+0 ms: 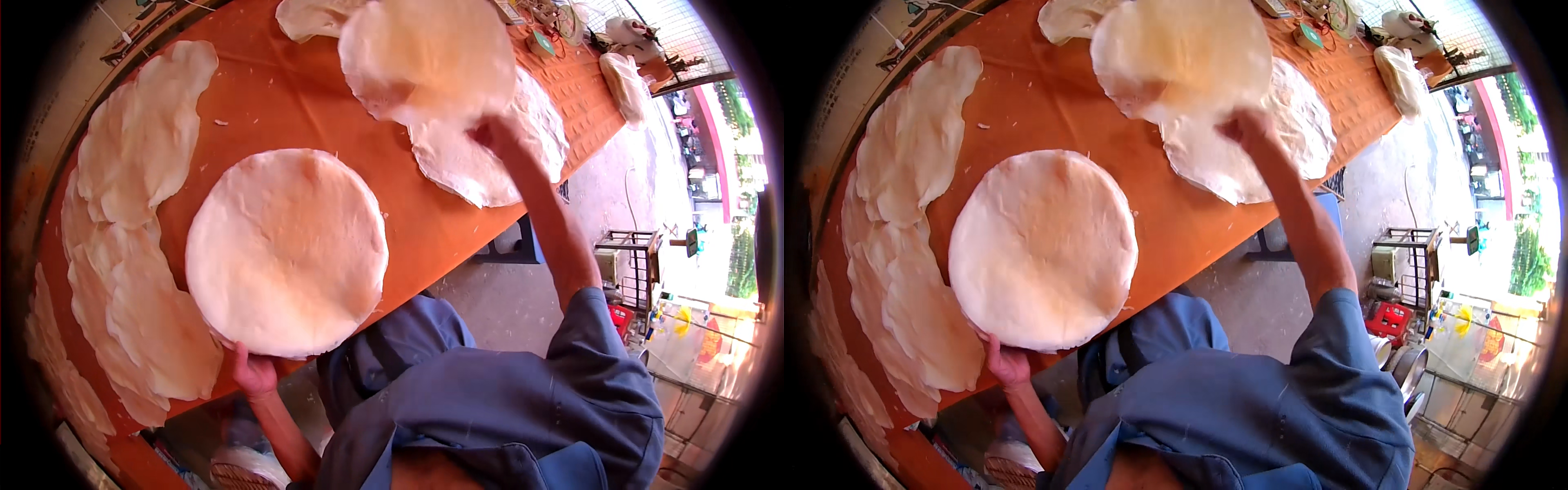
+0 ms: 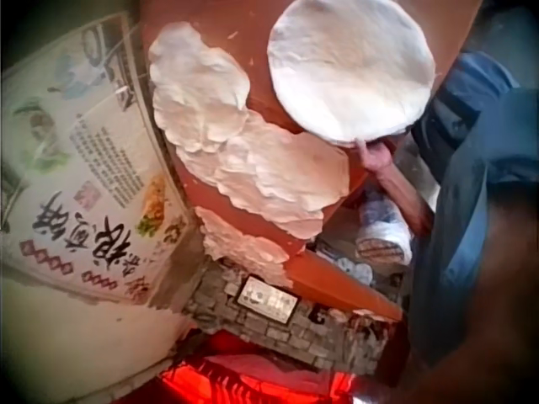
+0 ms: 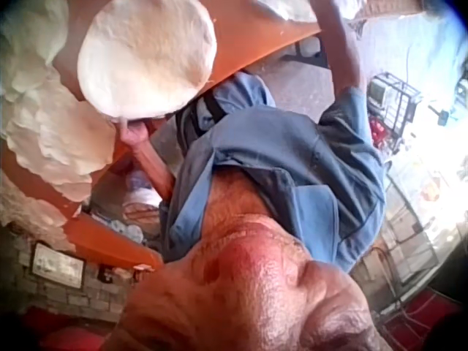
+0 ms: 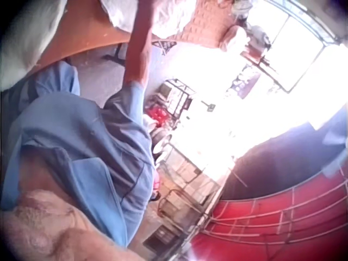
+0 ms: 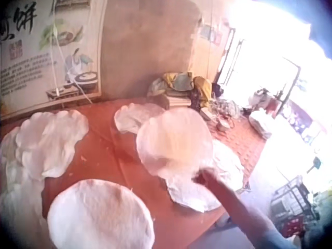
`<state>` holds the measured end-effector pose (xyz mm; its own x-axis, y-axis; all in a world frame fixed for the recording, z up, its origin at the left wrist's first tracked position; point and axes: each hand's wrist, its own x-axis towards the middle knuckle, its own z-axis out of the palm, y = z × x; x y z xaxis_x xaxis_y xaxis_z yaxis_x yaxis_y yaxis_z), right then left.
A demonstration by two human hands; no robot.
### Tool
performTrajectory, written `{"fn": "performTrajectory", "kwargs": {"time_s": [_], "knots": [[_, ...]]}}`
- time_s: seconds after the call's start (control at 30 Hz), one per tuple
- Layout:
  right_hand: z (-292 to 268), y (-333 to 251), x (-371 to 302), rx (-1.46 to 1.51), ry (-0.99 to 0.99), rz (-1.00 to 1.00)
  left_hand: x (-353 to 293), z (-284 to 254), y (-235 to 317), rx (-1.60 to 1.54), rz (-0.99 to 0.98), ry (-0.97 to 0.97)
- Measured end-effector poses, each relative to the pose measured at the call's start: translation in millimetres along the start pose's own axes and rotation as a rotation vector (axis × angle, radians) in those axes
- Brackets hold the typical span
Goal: The person places a stack of thin dough wrappers onto a table, separates individual sheets from the stack by hand, and lays them across the table surface.
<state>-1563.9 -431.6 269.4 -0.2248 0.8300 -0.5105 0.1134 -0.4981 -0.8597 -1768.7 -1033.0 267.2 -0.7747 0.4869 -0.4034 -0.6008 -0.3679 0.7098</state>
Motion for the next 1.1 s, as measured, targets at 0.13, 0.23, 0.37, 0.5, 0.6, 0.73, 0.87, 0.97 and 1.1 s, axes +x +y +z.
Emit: {"fn": "performTrajectory", "kwargs": {"time_s": [0.13, 0.23, 0.37, 0.5, 0.6, 0.73, 0.87, 0.97, 1.1], "knots": [[98, 69, -140, -0.187, -0.376, 0.216, -2, 50, 10, 0.334, 0.237, -0.083], [174, 65, -253, -0.554, -1.023, -0.095, 14, 82, 13, 0.534, 0.209, -0.213], [202, 77, -277, -0.506, -1.102, -0.434, 17, 118, 23, 0.483, 0.169, -0.219], [207, 83, -266, -0.410, -1.178, 0.024, 11, 112, 29, 0.424, 0.115, -0.174], [215, 91, -272, -0.367, -1.210, 0.105, 7, 100, 30, 0.422, 0.116, -0.131], [219, 110, -269, -0.497, -1.094, 0.051, 4, 95, 30, 0.376, 0.135, -0.081], [238, 116, -294, -0.701, -1.215, -0.168, 4, 99, 26, 0.560, 0.187, 0.055], [235, 120, -280, -0.522, -1.134, 0.057, 7, 89, 25, 0.457, 0.167, 0.096], [233, 126, -276, -0.407, -1.194, 0.076, 7, 92, 32, 0.199, 0.079, 0.060]]}}
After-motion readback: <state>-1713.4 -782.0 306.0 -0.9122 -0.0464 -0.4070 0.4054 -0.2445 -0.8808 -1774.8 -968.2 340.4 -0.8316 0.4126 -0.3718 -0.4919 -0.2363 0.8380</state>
